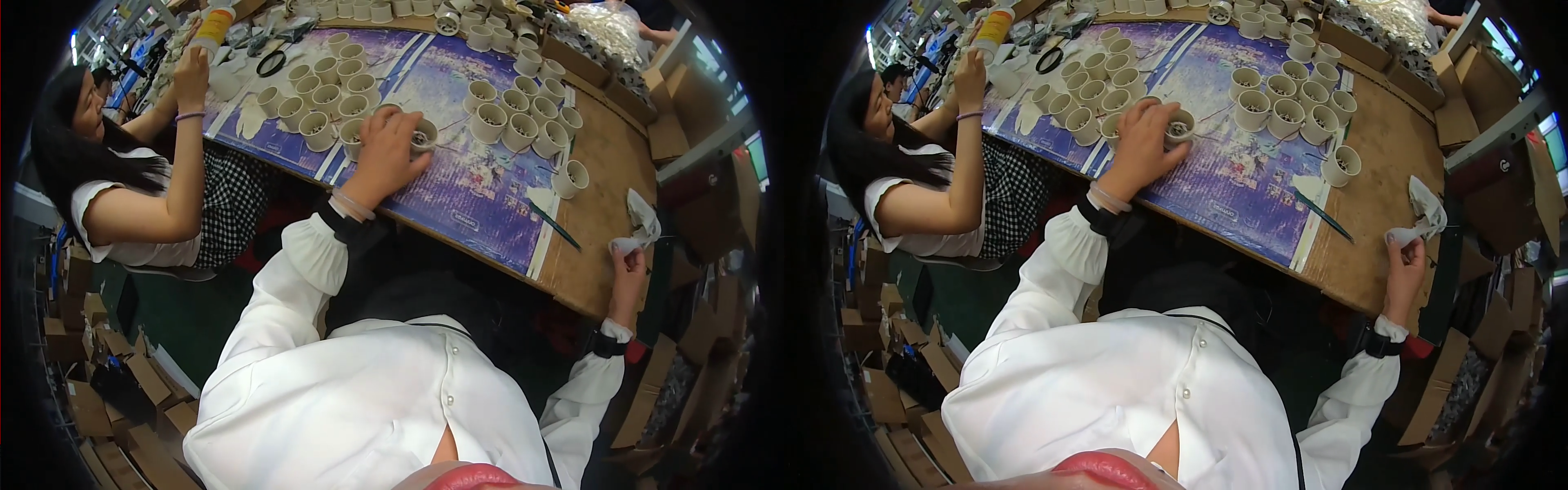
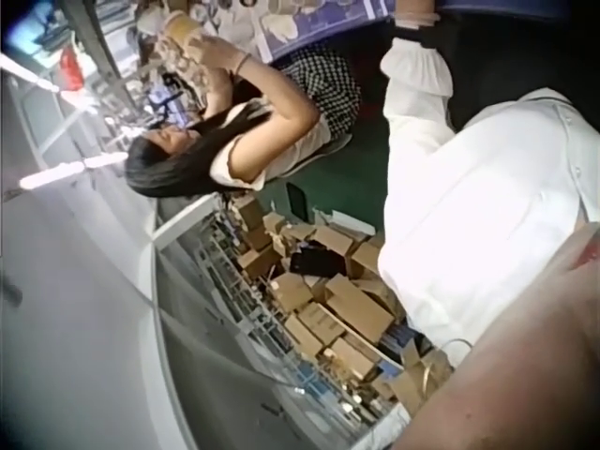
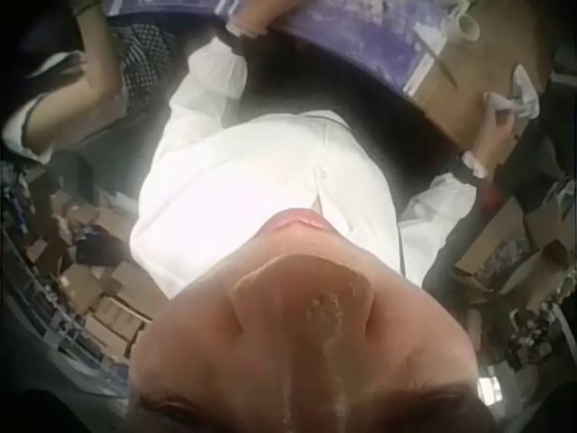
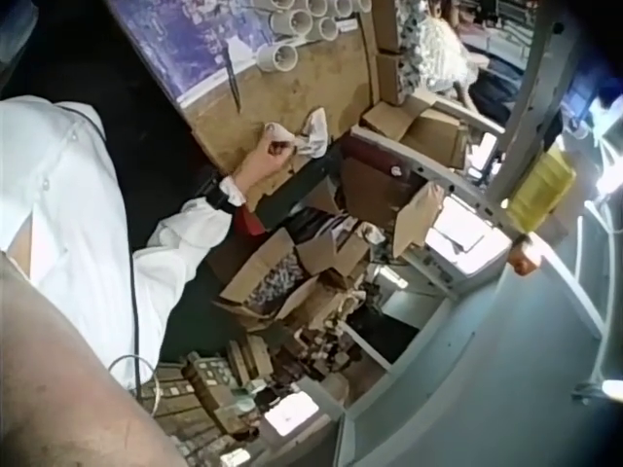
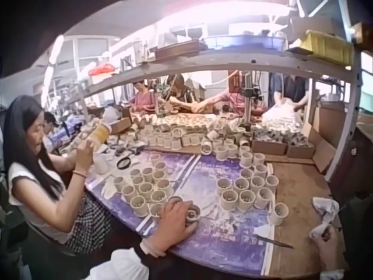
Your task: The person uses tweezers to pull wires through a plastic housing and then applies glue from a squeeze bottle to the internal components.
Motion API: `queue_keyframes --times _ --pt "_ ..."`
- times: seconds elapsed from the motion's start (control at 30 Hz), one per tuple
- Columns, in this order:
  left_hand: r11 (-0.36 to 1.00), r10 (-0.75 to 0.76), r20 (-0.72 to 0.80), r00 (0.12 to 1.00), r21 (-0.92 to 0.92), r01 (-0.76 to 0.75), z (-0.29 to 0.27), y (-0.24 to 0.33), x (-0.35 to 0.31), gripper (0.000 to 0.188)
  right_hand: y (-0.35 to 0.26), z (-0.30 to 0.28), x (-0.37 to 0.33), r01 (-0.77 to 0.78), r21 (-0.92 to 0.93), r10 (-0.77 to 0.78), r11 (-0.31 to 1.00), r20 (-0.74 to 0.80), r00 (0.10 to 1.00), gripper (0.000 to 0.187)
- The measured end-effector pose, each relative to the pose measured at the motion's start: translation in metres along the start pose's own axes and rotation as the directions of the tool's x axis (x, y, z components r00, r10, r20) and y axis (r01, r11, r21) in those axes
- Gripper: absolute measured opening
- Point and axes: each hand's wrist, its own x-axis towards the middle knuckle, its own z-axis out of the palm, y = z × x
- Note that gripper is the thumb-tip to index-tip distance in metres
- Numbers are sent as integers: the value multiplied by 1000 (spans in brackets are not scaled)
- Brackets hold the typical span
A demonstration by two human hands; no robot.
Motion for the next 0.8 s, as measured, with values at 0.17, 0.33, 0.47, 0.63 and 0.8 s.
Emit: queue_keyframes --times 0.17,0.33,0.47,0.63,0.8 --pt "1000 14 -31 999 -19 -14 -9 -6 1 66 25 -10 13 12 -266 10 964 82 997 38" --pt "997 -51 -159 986 -66 41 -26 -24 -21 65 14 -6 4 124 -430 -139 894 -3 990 35" --pt "990 -125 -211 970 39 136 -23 -36 -25 61 -51 18 -34 123 -607 -284 785 -176 943 32" --pt "971 -157 -150 976 157 181 -23 -45 -25 54 -161 149 -64 524 -247 -340 815 528 778 40" --pt "955 -152 -169 974 228 189 -29 -57 -38 54 -143 291 -24 681 -92 -457 726 676 578 77"
